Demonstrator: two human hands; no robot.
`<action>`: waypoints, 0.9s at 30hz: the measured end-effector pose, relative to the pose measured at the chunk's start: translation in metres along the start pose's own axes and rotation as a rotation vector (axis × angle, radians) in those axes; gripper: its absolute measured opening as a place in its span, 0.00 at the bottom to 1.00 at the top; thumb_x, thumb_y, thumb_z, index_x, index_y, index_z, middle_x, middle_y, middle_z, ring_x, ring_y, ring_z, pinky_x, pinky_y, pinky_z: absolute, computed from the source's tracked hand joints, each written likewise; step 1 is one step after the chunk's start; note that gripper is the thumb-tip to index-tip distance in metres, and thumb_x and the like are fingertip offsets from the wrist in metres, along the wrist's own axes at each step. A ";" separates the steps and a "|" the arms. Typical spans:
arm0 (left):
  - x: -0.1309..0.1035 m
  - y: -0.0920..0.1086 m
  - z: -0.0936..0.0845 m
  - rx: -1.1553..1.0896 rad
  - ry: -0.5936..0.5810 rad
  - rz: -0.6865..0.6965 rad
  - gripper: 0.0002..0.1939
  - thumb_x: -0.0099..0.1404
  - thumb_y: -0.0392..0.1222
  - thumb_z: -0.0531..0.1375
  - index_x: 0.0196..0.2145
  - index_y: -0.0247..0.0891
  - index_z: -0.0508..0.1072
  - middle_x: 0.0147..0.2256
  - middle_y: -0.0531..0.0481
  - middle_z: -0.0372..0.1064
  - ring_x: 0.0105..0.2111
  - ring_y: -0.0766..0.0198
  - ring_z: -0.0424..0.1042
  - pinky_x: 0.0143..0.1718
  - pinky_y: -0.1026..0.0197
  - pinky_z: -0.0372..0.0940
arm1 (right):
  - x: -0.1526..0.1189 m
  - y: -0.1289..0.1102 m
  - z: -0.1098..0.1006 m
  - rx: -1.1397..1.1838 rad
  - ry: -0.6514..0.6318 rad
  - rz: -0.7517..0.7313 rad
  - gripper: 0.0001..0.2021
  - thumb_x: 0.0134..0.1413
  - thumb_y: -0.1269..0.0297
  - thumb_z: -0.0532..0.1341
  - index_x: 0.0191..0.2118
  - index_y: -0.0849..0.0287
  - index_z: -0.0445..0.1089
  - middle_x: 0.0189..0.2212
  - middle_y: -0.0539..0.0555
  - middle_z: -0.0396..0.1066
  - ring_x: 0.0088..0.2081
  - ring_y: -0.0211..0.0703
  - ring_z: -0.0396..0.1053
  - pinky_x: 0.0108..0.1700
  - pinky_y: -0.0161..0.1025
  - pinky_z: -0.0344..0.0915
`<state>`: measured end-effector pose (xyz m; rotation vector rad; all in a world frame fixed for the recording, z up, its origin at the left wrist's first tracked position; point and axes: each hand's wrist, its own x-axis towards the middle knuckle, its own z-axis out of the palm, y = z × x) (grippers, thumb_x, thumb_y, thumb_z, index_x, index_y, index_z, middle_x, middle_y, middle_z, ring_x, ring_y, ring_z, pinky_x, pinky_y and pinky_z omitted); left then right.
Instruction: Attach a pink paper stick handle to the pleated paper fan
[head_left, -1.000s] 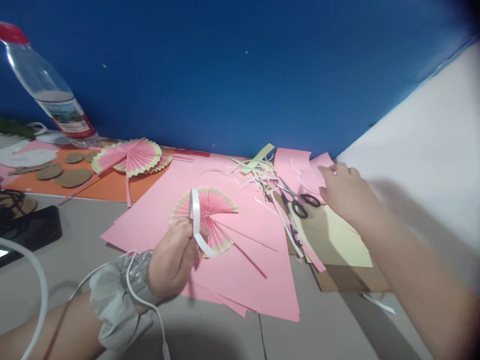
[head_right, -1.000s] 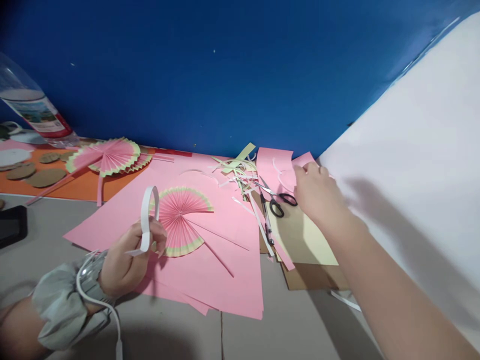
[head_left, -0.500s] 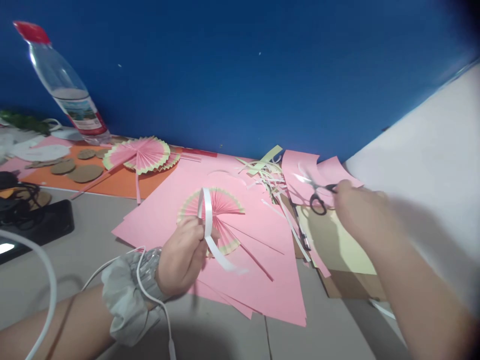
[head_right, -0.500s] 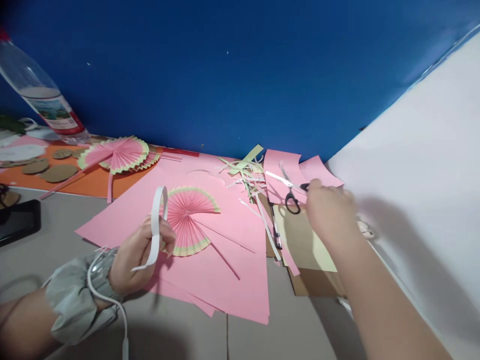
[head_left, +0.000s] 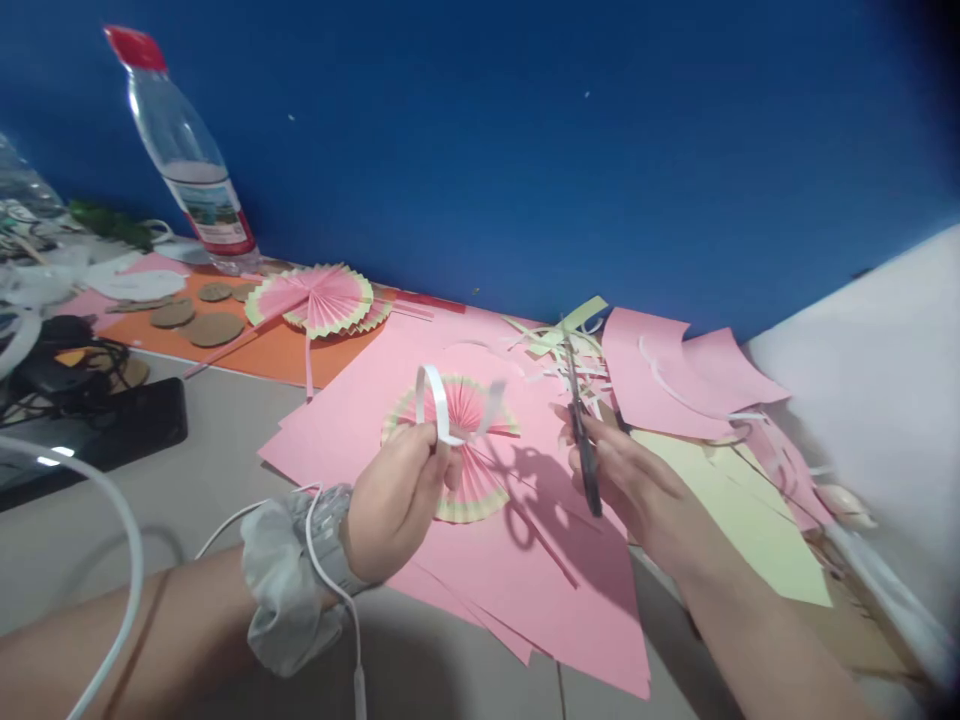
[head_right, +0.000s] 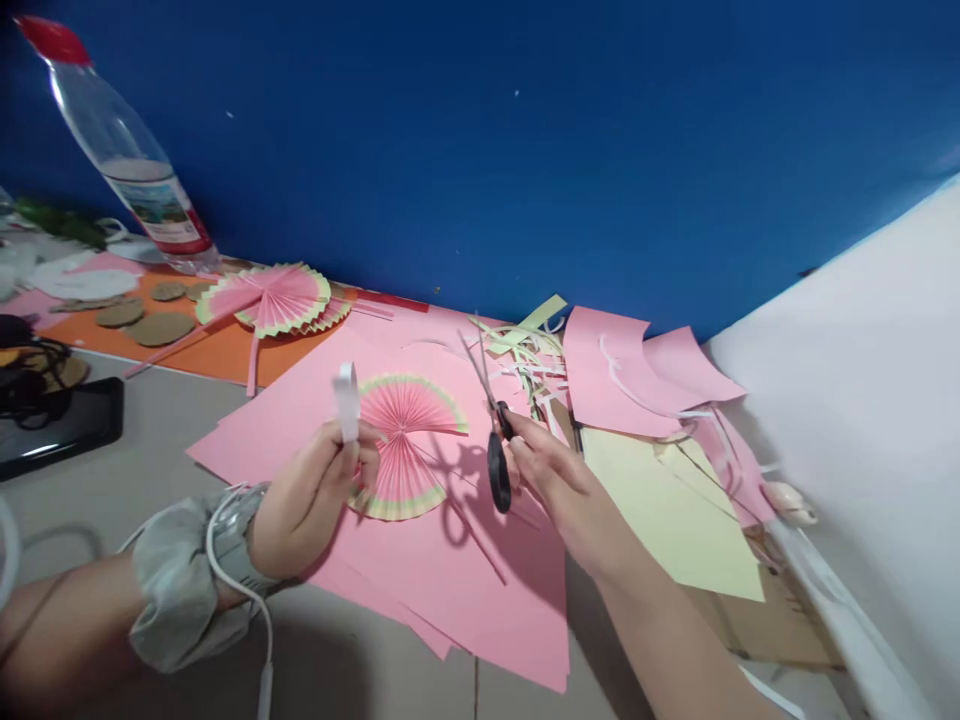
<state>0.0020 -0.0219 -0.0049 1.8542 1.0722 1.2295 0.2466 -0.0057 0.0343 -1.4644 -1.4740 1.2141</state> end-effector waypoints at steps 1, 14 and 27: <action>0.001 -0.001 0.000 -0.022 0.001 -0.024 0.10 0.72 0.39 0.40 0.41 0.40 0.59 0.25 0.53 0.59 0.25 0.65 0.61 0.31 0.58 0.58 | -0.001 0.000 0.003 -0.008 0.005 0.012 0.23 0.56 0.50 0.57 0.55 0.51 0.65 0.38 0.55 0.71 0.40 0.46 0.70 0.37 0.38 0.70; 0.009 0.003 0.000 -0.138 0.045 -0.031 0.10 0.73 0.38 0.41 0.42 0.41 0.60 0.25 0.56 0.62 0.26 0.69 0.64 0.37 0.59 0.59 | -0.009 0.003 0.004 -0.470 -0.220 -0.309 0.20 0.58 0.61 0.57 0.55 0.42 0.56 0.42 0.51 0.61 0.35 0.36 0.67 0.41 0.34 0.69; 0.009 0.007 -0.006 0.048 -0.002 -0.036 0.10 0.70 0.40 0.49 0.34 0.36 0.68 0.28 0.50 0.72 0.27 0.68 0.69 0.30 0.65 0.62 | -0.012 -0.003 0.004 -0.799 -0.135 -0.350 0.18 0.57 0.61 0.56 0.52 0.47 0.54 0.38 0.51 0.60 0.32 0.38 0.64 0.38 0.38 0.65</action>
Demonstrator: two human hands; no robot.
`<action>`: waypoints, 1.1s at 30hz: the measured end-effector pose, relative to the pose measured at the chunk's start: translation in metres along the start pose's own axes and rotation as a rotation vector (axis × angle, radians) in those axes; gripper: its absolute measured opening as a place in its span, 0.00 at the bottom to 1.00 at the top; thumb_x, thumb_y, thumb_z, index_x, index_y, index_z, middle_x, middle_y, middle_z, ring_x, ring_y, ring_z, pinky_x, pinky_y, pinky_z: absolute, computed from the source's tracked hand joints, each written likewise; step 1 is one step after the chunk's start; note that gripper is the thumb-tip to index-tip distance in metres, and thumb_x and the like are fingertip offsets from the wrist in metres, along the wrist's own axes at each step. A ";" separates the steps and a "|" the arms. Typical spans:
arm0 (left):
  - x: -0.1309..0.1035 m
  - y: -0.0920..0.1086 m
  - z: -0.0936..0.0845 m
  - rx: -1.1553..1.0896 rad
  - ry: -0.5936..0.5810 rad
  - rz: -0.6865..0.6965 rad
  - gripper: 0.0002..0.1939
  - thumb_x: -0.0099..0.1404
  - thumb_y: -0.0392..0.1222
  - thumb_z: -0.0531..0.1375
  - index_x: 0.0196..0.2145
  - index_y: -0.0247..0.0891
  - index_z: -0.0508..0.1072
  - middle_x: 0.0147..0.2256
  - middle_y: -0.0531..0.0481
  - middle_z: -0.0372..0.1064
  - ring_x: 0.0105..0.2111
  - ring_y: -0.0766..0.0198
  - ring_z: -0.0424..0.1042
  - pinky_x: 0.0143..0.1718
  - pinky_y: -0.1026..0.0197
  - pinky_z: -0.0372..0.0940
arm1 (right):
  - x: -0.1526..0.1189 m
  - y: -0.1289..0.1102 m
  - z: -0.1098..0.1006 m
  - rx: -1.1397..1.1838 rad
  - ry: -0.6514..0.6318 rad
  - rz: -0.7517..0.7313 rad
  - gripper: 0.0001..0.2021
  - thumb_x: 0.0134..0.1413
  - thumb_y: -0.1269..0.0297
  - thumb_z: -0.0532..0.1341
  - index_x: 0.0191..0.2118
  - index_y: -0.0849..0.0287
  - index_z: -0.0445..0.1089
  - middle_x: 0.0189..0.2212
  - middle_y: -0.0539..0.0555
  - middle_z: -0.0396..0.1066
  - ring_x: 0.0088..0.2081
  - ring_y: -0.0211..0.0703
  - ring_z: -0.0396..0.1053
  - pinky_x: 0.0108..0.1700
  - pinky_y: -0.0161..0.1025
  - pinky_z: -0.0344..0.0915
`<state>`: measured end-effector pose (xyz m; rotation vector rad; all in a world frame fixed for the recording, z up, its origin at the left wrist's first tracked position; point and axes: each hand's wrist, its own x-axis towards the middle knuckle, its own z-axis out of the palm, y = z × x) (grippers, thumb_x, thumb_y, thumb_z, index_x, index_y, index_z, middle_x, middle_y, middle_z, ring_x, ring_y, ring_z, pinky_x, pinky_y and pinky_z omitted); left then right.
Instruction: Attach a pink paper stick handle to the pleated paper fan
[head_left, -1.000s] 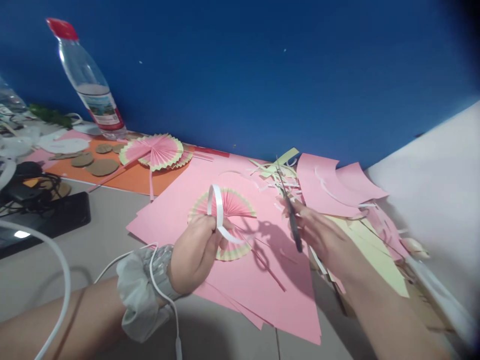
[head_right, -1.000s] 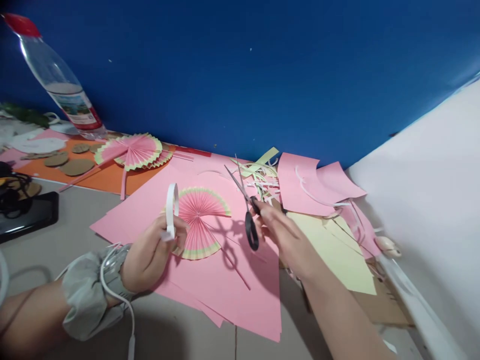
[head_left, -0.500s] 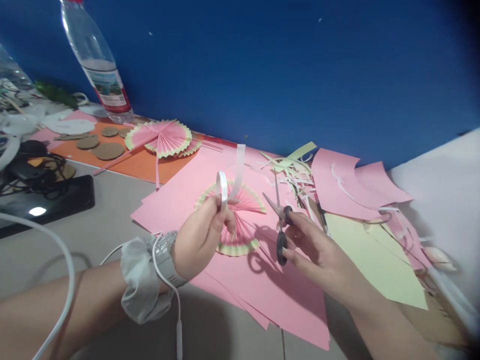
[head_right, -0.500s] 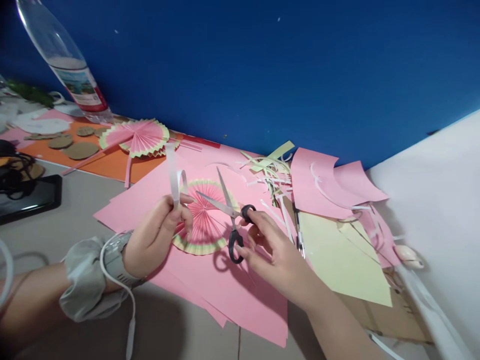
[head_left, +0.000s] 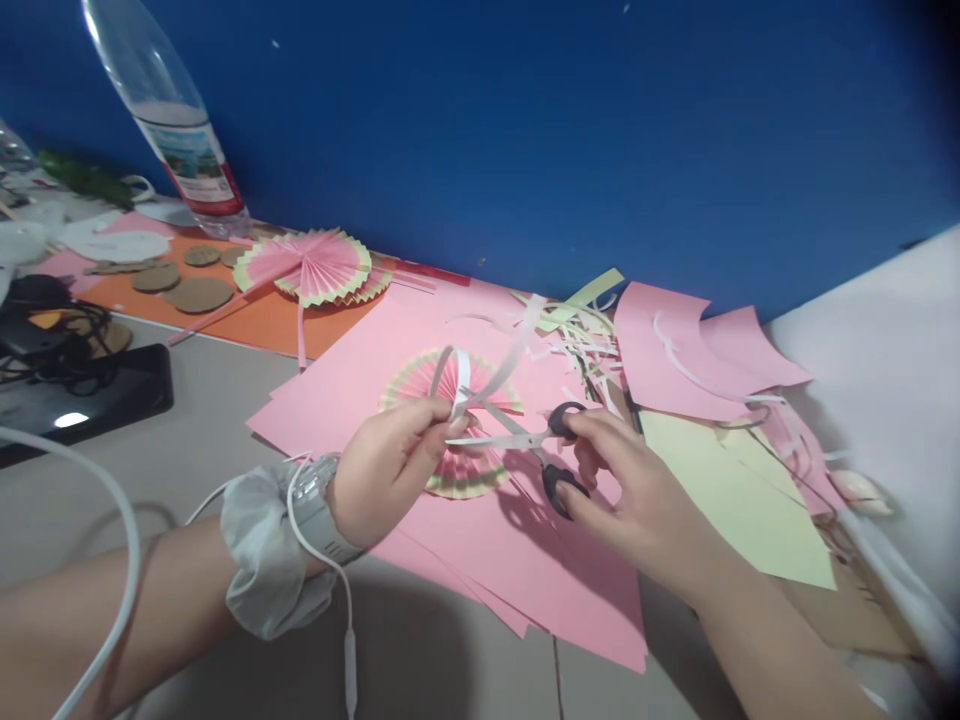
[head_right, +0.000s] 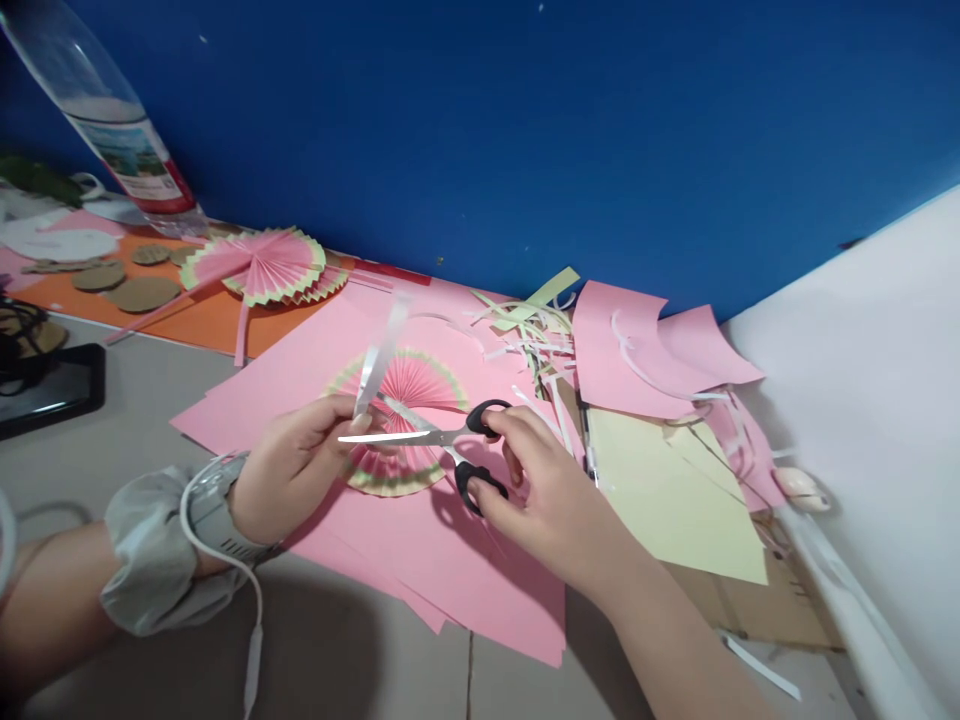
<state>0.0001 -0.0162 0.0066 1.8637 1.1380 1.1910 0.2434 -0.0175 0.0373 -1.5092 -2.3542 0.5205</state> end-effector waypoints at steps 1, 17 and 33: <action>0.000 0.000 0.000 -0.001 -0.012 0.006 0.10 0.70 0.39 0.49 0.34 0.35 0.67 0.28 0.51 0.71 0.27 0.69 0.69 0.29 0.65 0.62 | 0.000 0.000 0.000 -0.019 -0.001 -0.009 0.17 0.57 0.61 0.56 0.52 0.47 0.54 0.38 0.51 0.60 0.33 0.39 0.64 0.39 0.39 0.65; 0.007 0.000 0.002 -0.004 -0.147 0.009 0.09 0.68 0.33 0.44 0.32 0.38 0.59 0.26 0.54 0.63 0.24 0.69 0.63 0.28 0.65 0.60 | 0.005 0.006 0.003 -0.326 0.166 -0.276 0.12 0.59 0.66 0.56 0.48 0.60 0.59 0.39 0.57 0.66 0.43 0.47 0.65 0.45 0.41 0.61; 0.007 0.000 0.004 -0.186 -0.214 -0.026 0.10 0.70 0.37 0.44 0.33 0.37 0.61 0.24 0.54 0.64 0.22 0.70 0.65 0.25 0.67 0.64 | 0.003 0.007 0.001 -0.306 0.119 -0.227 0.12 0.59 0.63 0.55 0.47 0.59 0.59 0.40 0.57 0.66 0.44 0.48 0.66 0.46 0.43 0.61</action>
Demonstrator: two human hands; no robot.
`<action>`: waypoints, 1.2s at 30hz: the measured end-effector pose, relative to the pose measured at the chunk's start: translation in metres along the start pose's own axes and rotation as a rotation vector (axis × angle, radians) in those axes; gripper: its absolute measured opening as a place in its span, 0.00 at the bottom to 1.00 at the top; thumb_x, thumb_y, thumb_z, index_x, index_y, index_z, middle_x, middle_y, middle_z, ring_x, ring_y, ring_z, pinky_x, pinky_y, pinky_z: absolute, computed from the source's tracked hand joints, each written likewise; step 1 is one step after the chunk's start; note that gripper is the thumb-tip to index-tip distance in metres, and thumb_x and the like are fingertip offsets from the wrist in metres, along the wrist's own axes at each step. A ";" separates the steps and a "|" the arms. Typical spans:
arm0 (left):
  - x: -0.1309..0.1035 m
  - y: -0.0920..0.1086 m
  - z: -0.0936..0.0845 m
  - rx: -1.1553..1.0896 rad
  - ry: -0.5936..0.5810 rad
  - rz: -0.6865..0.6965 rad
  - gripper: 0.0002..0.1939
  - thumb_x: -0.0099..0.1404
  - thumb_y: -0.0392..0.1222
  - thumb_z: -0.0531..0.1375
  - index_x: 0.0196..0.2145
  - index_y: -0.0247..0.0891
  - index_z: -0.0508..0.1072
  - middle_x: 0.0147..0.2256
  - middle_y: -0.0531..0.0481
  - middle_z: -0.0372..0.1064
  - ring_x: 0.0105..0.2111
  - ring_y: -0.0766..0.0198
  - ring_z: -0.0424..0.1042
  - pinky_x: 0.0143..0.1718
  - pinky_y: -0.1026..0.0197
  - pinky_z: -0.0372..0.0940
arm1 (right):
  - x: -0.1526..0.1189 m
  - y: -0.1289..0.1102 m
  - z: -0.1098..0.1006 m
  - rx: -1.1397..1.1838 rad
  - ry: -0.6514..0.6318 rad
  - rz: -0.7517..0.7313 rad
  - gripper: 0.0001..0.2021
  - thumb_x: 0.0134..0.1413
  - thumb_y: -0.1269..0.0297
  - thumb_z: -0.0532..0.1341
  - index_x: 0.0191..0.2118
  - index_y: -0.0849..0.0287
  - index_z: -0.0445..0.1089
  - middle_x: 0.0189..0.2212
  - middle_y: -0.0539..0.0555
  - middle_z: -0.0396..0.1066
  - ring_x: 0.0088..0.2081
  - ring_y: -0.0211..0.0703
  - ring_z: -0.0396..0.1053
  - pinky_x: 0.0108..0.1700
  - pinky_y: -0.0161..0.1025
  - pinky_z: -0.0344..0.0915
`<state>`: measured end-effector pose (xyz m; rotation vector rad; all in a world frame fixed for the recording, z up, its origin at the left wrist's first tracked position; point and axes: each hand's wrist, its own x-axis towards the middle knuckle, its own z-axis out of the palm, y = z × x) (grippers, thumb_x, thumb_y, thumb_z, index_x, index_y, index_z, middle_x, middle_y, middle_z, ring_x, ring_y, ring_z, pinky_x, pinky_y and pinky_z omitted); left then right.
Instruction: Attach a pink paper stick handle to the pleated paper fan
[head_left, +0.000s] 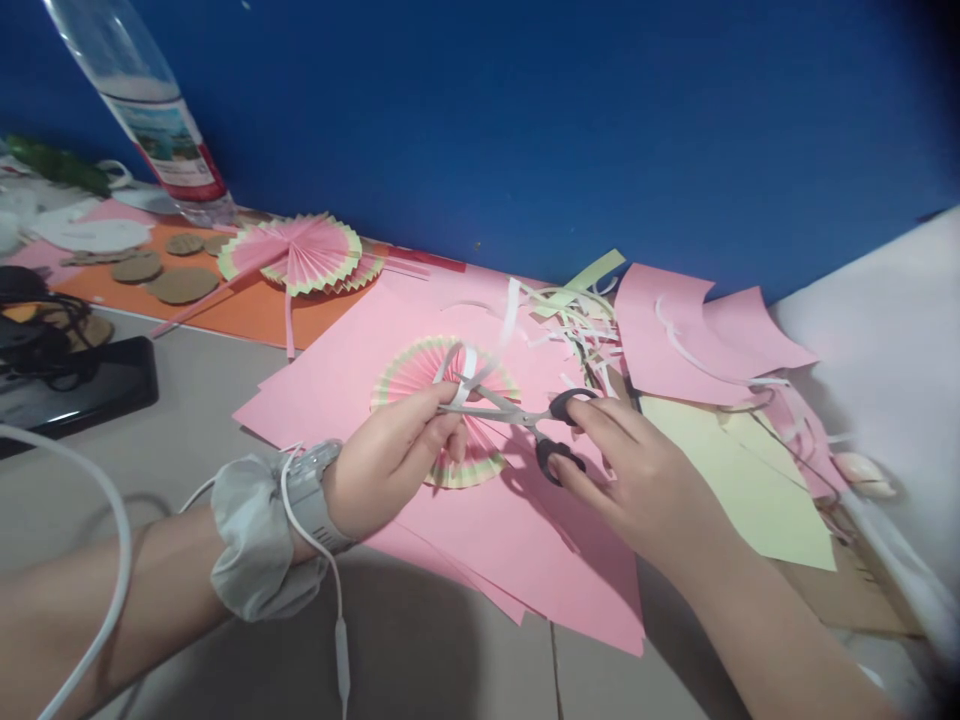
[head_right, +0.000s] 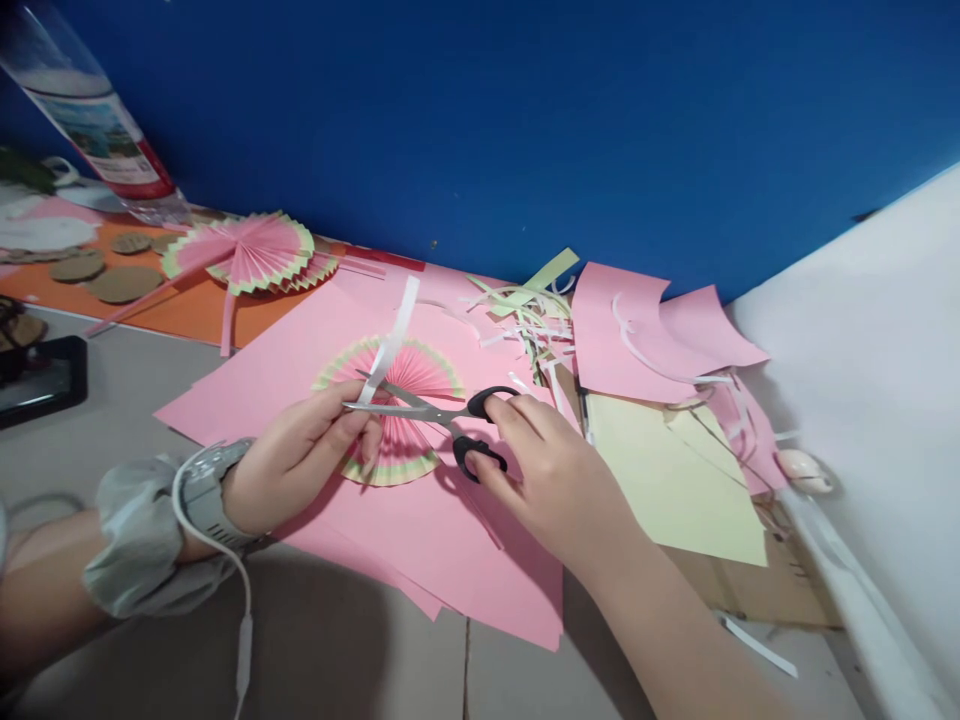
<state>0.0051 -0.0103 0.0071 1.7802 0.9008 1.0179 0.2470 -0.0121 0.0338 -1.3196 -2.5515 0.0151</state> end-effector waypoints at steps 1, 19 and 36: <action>0.000 0.001 0.000 -0.008 -0.001 -0.007 0.10 0.70 0.37 0.44 0.33 0.37 0.61 0.24 0.54 0.64 0.22 0.70 0.66 0.25 0.67 0.64 | 0.000 0.000 0.000 -0.005 -0.003 -0.004 0.12 0.59 0.62 0.55 0.47 0.59 0.59 0.40 0.57 0.66 0.44 0.48 0.66 0.45 0.42 0.61; -0.002 0.006 0.002 -0.095 -0.013 -0.109 0.09 0.69 0.40 0.48 0.37 0.35 0.65 0.29 0.47 0.74 0.27 0.66 0.73 0.30 0.63 0.70 | 0.001 0.002 0.001 -0.186 0.031 -0.148 0.08 0.59 0.62 0.53 0.34 0.60 0.64 0.25 0.52 0.66 0.27 0.41 0.64 0.30 0.37 0.57; -0.003 0.003 -0.002 -0.108 -0.080 -0.068 0.18 0.71 0.42 0.45 0.32 0.33 0.70 0.27 0.48 0.72 0.20 0.71 0.67 0.21 0.68 0.64 | 0.001 0.001 -0.004 -0.348 0.125 -0.251 0.12 0.56 0.64 0.54 0.22 0.57 0.60 0.14 0.46 0.56 0.18 0.36 0.55 0.25 0.36 0.47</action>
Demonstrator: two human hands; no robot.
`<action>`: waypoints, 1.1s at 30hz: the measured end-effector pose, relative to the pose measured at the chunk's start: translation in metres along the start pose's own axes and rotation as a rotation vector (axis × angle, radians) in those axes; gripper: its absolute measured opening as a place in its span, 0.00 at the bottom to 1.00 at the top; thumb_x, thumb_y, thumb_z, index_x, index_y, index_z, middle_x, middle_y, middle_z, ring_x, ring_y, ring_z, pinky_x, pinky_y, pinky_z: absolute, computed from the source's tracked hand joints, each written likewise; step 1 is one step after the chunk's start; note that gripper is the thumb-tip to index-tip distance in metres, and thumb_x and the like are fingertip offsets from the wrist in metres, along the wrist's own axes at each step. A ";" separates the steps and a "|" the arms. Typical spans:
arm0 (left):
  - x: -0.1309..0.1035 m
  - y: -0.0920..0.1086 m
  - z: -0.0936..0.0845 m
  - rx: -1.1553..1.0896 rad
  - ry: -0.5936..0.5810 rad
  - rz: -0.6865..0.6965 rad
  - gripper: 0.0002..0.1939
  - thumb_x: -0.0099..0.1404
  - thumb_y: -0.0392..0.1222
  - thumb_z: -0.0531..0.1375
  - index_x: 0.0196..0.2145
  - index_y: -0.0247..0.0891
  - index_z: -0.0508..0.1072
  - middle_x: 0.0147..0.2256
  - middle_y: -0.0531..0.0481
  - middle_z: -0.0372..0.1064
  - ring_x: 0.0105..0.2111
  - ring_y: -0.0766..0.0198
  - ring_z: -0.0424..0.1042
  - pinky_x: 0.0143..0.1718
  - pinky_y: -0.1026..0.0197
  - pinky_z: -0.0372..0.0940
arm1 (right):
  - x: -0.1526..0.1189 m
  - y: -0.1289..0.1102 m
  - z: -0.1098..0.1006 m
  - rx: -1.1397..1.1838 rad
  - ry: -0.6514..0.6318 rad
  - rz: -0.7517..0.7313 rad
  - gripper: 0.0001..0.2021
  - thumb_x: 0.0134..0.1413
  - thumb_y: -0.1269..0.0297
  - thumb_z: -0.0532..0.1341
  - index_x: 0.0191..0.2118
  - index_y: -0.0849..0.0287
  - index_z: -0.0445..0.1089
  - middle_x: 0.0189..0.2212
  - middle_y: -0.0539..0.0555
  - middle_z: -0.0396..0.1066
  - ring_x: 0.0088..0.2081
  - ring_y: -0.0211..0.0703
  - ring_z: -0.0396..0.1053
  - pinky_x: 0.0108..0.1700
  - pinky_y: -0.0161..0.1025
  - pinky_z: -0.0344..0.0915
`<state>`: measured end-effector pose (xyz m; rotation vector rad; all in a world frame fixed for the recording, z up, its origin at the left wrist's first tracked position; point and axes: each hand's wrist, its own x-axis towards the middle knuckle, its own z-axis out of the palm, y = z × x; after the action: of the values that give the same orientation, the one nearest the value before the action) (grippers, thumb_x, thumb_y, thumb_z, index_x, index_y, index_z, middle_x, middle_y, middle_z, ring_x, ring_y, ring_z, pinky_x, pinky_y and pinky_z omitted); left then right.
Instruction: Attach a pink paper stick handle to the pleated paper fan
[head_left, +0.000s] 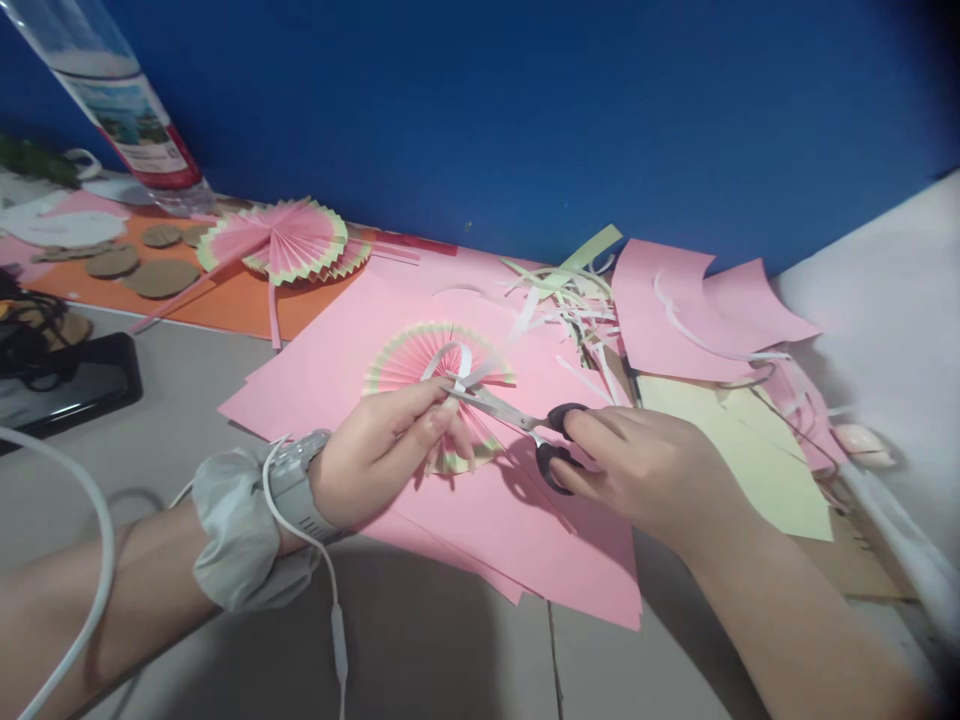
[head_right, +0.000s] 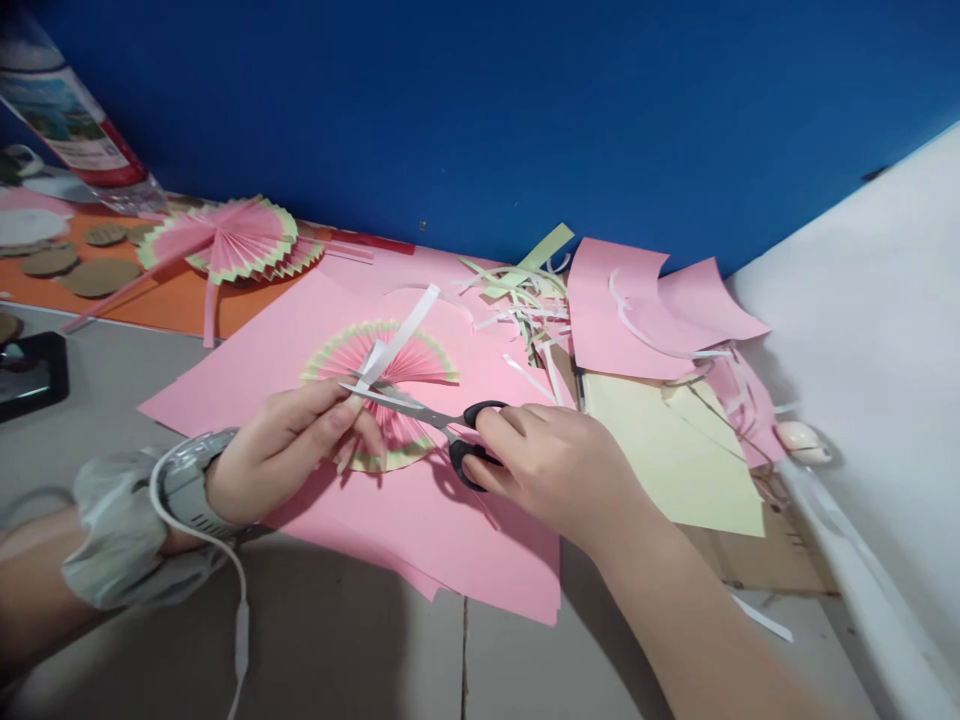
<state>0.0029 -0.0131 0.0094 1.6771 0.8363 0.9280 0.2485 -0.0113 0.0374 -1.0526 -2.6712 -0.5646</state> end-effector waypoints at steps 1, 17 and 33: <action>0.000 -0.001 0.000 0.006 0.006 -0.001 0.18 0.71 0.42 0.45 0.32 0.33 0.70 0.26 0.48 0.72 0.20 0.72 0.66 0.21 0.68 0.63 | 0.000 0.000 0.000 -0.005 0.006 0.002 0.12 0.55 0.64 0.54 0.22 0.57 0.60 0.14 0.46 0.56 0.18 0.36 0.55 0.24 0.36 0.47; -0.001 -0.003 0.000 0.012 0.081 -0.039 0.18 0.72 0.43 0.45 0.27 0.36 0.65 0.22 0.54 0.64 0.19 0.72 0.61 0.22 0.67 0.61 | -0.001 -0.005 0.003 -0.066 0.014 0.016 0.11 0.56 0.63 0.54 0.25 0.59 0.64 0.14 0.47 0.58 0.19 0.37 0.57 0.25 0.37 0.47; -0.001 -0.003 0.001 0.025 0.080 0.014 0.16 0.72 0.41 0.44 0.27 0.36 0.62 0.21 0.56 0.59 0.18 0.74 0.59 0.21 0.69 0.61 | -0.003 -0.005 0.008 0.080 -0.005 0.074 0.08 0.58 0.65 0.53 0.31 0.61 0.67 0.18 0.49 0.62 0.21 0.39 0.60 0.25 0.36 0.52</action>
<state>0.0036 -0.0134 0.0061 1.6784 0.8941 1.0034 0.2472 -0.0131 0.0278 -1.1260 -2.6236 -0.4378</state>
